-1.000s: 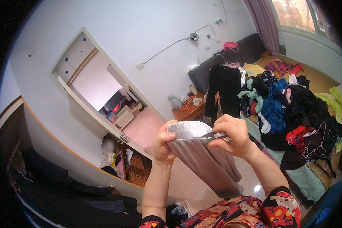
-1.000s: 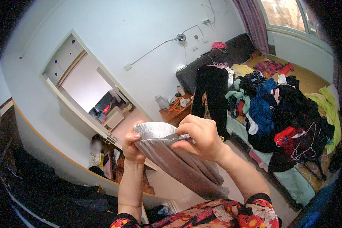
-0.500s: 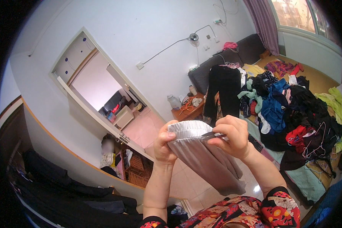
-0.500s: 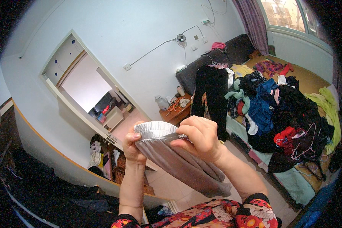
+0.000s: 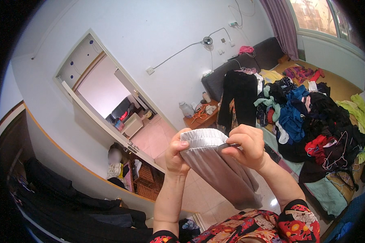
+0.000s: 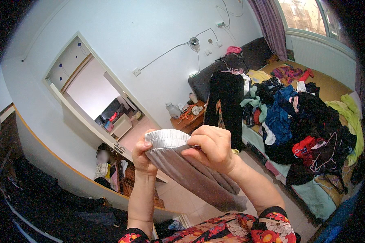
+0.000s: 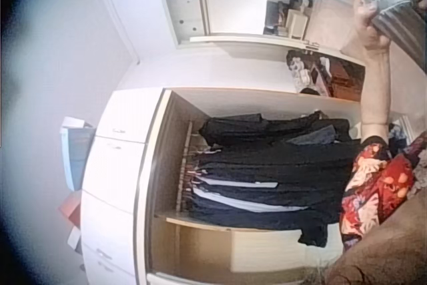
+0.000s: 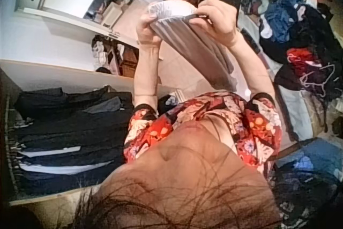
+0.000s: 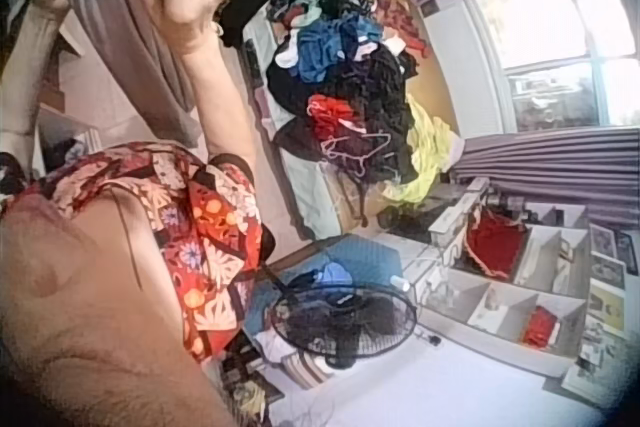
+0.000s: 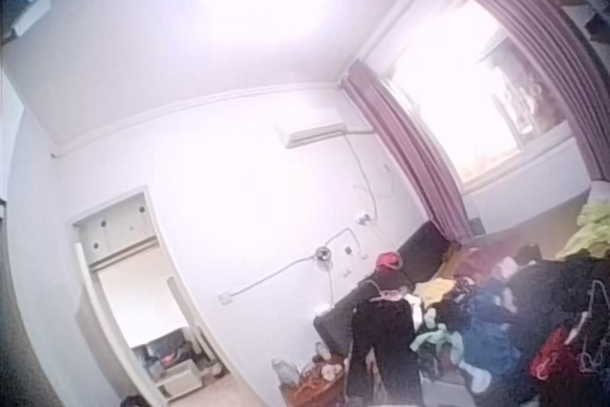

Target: The person holds up black shorts, places them on a pink hanger, and sets them on a bed before picking through a pile of clothes and selecting a pair of silver shorts to inspect and prepare for hanging.

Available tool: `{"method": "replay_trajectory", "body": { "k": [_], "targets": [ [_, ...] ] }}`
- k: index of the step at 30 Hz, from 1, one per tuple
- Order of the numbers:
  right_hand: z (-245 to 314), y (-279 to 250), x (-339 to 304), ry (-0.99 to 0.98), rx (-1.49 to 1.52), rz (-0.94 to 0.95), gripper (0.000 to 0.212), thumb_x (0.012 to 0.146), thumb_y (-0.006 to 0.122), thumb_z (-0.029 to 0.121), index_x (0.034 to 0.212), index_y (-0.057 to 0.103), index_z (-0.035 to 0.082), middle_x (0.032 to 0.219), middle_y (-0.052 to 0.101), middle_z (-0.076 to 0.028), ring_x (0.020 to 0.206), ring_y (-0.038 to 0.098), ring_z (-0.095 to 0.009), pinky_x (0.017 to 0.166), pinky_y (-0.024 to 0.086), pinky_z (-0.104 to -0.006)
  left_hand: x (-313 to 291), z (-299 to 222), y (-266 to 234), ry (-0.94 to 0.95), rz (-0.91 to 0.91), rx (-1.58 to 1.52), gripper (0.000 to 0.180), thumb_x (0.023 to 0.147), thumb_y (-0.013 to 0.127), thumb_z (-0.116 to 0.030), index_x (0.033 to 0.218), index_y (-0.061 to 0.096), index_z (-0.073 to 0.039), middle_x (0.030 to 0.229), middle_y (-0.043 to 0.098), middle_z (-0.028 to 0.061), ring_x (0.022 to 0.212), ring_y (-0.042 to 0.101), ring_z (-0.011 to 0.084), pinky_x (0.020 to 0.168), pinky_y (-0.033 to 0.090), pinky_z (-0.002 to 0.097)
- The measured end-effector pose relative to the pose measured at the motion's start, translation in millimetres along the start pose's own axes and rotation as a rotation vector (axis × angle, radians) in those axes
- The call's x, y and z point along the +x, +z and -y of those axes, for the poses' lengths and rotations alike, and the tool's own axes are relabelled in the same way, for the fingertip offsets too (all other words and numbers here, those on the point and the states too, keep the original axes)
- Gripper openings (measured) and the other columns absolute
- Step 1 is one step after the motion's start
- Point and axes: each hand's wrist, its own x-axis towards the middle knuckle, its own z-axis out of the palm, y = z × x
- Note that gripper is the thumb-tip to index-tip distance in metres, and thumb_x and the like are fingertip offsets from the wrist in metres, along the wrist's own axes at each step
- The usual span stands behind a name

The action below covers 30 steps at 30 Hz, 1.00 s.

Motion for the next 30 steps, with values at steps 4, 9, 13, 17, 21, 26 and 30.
{"method": "replay_trajectory", "body": {
  "k": [4, 9, 13, 17, 21, 26, 30],
  "targets": [
    [0.7, -2.4, -4.2, 0.144, 0.123, -0.021, 0.030, 0.074, 0.073, 0.026, 0.080, 0.056, 0.003, 0.067, 0.056, -0.010, 0.054, 0.057, -0.023, 0.047, 0.044, -0.0296, -0.6, 0.0, -0.3, 0.003, -0.004, -0.014, 0.022, 0.071, 0.055, -0.013, 0.087, 0.053, 0.002, 0.083, 0.061, 0.0110, 0.075, 0.060, 0.0184, 0.073, 0.049, 0.0292],
    [2.4, -7.6, -1.2, 0.204, 0.114, 0.004, 0.032, 0.073, 0.075, 0.026, 0.083, 0.055, 0.002, 0.071, 0.057, -0.011, 0.055, 0.057, -0.024, 0.048, 0.045, -0.0305, -0.1, -2.6, -1.1, 0.008, 0.011, -0.008, 0.024, 0.071, 0.054, -0.013, 0.090, 0.054, 0.002, 0.085, 0.061, 0.0116, 0.076, 0.060, 0.0183, 0.073, 0.049, 0.0292],
    [-0.2, -9.6, 4.7, 0.114, 0.045, 0.042, 0.035, 0.072, 0.075, 0.028, 0.084, 0.055, 0.002, 0.072, 0.057, -0.011, 0.057, 0.057, -0.024, 0.049, 0.046, -0.0309, 0.4, -5.3, 0.4, -0.015, 0.044, 0.044, 0.025, 0.072, 0.054, -0.013, 0.091, 0.054, 0.003, 0.087, 0.061, 0.0115, 0.077, 0.060, 0.0178, 0.074, 0.049, 0.0291],
    [1.7, -9.0, 11.6, 0.003, -0.081, 0.101, 0.035, 0.072, 0.074, 0.029, 0.084, 0.055, 0.003, 0.073, 0.057, -0.009, 0.060, 0.058, -0.024, 0.051, 0.047, -0.0310, -0.6, -7.8, 2.6, -0.042, 0.074, 0.089, 0.025, 0.074, 0.053, -0.014, 0.092, 0.054, 0.003, 0.088, 0.062, 0.0115, 0.078, 0.060, 0.0175, 0.074, 0.049, 0.0288],
    [3.3, -9.7, 15.2, -0.057, -0.149, 0.132, 0.033, 0.073, 0.073, 0.029, 0.084, 0.055, 0.004, 0.073, 0.057, -0.008, 0.060, 0.058, -0.023, 0.050, 0.047, -0.0308, -2.1, -10.0, 3.1, -0.054, 0.094, 0.114, 0.024, 0.075, 0.052, -0.013, 0.093, 0.054, 0.003, 0.089, 0.062, 0.0120, 0.079, 0.060, 0.0175, 0.075, 0.049, 0.0287],
    [3.8, -10.2, 17.1, -0.106, -0.202, 0.150, 0.031, 0.075, 0.071, 0.029, 0.083, 0.055, 0.004, 0.073, 0.057, -0.007, 0.060, 0.059, -0.021, 0.050, 0.046, -0.0301, -4.9, -12.4, 6.1, -0.060, 0.047, 0.157, 0.025, 0.076, 0.052, -0.013, 0.094, 0.054, 0.004, 0.090, 0.062, 0.0126, 0.079, 0.061, 0.0173, 0.074, 0.049, 0.0289],
    [4.8, -9.9, 18.1, -0.148, -0.258, 0.167, 0.027, 0.075, 0.071, 0.026, 0.080, 0.056, 0.005, 0.074, 0.057, -0.007, 0.060, 0.058, -0.020, 0.051, 0.045, -0.0293, -5.8, -13.5, 0.8, -0.067, 0.073, 0.149, 0.026, 0.077, 0.052, -0.013, 0.095, 0.054, 0.005, 0.090, 0.063, 0.0127, 0.079, 0.061, 0.0170, 0.074, 0.049, 0.0283]
  ]
}}
